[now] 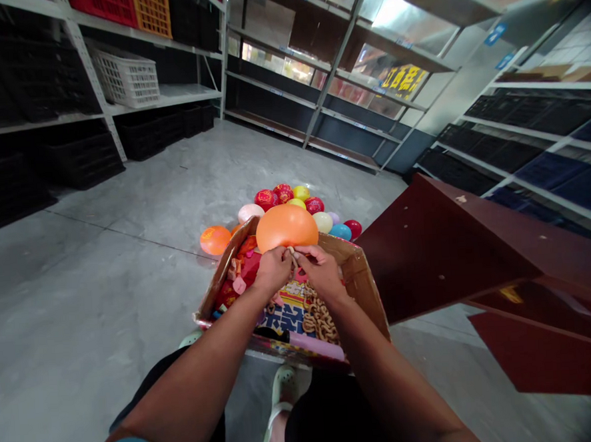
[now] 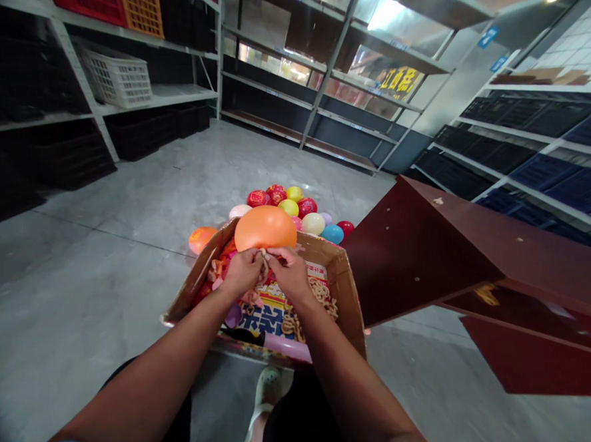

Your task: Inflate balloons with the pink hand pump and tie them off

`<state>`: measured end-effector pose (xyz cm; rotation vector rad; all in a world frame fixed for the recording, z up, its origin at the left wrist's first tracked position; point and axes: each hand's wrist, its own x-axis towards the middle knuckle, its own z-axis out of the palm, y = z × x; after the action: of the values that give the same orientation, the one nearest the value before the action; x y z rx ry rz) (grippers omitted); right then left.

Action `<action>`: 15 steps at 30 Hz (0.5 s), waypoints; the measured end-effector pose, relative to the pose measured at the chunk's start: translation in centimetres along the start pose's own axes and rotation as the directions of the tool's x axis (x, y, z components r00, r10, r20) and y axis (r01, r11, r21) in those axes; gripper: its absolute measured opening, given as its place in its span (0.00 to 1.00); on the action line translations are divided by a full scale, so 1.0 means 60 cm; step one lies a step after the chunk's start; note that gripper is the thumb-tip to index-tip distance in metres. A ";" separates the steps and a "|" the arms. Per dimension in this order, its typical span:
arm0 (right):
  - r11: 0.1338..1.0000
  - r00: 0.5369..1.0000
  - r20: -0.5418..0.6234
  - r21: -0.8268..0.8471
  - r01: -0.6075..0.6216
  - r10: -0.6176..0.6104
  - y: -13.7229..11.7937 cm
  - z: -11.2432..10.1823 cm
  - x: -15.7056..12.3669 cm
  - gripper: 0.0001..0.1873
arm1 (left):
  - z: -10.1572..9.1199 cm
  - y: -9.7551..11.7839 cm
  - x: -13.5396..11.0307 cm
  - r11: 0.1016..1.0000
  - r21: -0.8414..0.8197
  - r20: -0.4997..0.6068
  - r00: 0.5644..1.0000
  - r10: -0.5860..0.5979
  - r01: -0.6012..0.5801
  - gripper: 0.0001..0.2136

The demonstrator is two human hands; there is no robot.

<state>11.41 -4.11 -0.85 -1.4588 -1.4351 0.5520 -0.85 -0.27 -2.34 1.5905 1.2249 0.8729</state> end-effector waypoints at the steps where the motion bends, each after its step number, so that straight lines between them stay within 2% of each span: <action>1: 0.999 0.999 -0.013 -0.024 0.036 -0.036 -0.001 0.001 -0.001 0.10 | 0.002 -0.002 0.001 1.000 -0.026 -0.002 1.000 -0.010 0.010 0.14; 4: 0.991 0.995 -0.053 -0.105 0.079 -0.085 -0.005 0.007 -0.005 0.09 | 0.009 -0.006 0.001 0.994 -0.098 -0.008 0.999 -0.046 0.045 0.14; 7: 0.989 0.996 -0.083 -0.146 0.011 -0.024 -0.006 0.013 -0.009 0.09 | 0.011 -0.002 -0.004 0.989 -0.136 0.006 0.998 -0.058 0.059 0.14; 9: 0.993 0.995 -0.097 -0.107 -0.044 0.034 -0.005 0.016 -0.010 0.09 | 0.008 0.004 -0.008 0.988 -0.140 0.025 0.998 -0.055 0.058 0.14; 13: 0.990 0.991 -0.022 0.038 -0.135 0.136 -0.005 0.009 -0.007 0.11 | -0.004 0.015 -0.009 0.997 -0.060 0.045 0.998 -0.045 0.048 0.14; 15: 0.995 0.995 -0.010 -0.007 -0.098 0.098 -0.005 0.000 -0.003 0.10 | -0.009 0.017 -0.006 1.000 0.030 0.047 0.999 0.002 -0.004 0.14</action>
<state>11.23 -4.33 -0.67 -1.5420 -1.3652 0.6002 -1.11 -0.59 -1.22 1.6288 1.2082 0.8179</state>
